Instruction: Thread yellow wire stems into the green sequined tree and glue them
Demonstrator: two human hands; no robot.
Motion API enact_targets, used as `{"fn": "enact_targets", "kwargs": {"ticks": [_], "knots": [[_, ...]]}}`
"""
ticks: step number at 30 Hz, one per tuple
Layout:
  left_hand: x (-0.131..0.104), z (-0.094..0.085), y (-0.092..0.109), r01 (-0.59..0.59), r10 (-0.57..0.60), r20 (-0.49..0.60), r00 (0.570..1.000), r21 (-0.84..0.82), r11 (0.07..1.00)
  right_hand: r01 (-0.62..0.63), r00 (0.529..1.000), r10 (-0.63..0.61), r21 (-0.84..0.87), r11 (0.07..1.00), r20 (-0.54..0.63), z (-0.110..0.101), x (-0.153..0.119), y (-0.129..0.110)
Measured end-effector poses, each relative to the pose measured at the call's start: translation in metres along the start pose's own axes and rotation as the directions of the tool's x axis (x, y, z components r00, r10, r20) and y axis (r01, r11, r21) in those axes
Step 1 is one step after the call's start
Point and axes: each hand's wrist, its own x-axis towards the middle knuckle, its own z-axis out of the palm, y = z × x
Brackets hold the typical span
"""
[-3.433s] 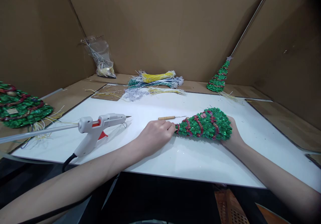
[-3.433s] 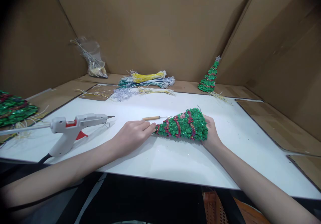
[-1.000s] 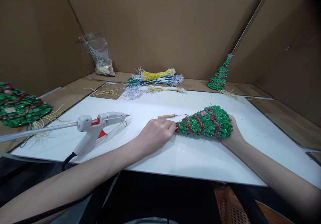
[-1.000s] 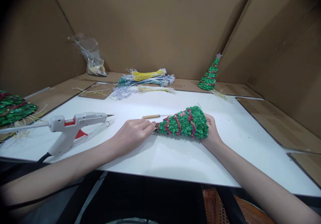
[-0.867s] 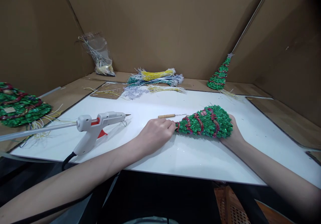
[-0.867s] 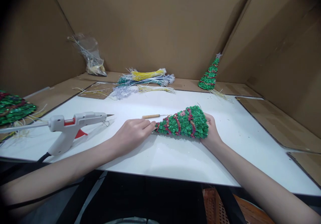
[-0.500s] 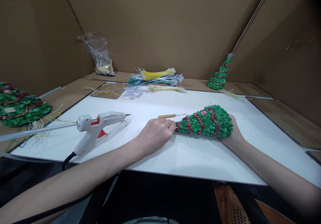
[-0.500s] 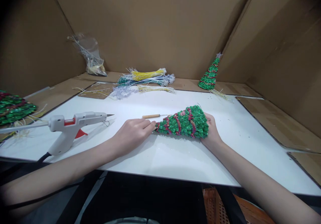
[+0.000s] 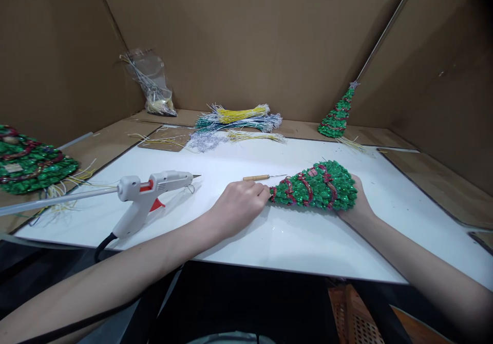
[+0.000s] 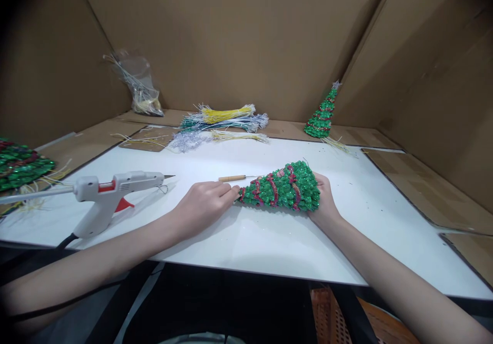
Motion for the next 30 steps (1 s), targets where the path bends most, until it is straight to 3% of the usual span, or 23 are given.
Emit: {"fn": "enact_targets", "kwargs": {"ticks": [8, 18, 30], "knots": [[-0.003, 0.008, -0.002, 0.033, -0.039, -0.124, 0.992, -0.047, 0.998, 0.129, 0.988, -0.112, -0.159, 0.979, 0.11, -0.018, 0.01, 0.007], [-0.005, 0.006, -0.002, 0.072, -0.09, -0.086, 0.992, -0.192, 0.979, 0.159, 0.982, -0.132, -0.222, 0.962, 0.133, -0.022, 0.012, 0.007], [-0.006, 0.006, -0.002, 0.14, -0.17, -0.069, 0.983, -0.312, 0.94, 0.345, 0.923, -0.246, -0.351, 0.871, 0.296, -0.031, 0.014, -0.002]]}}
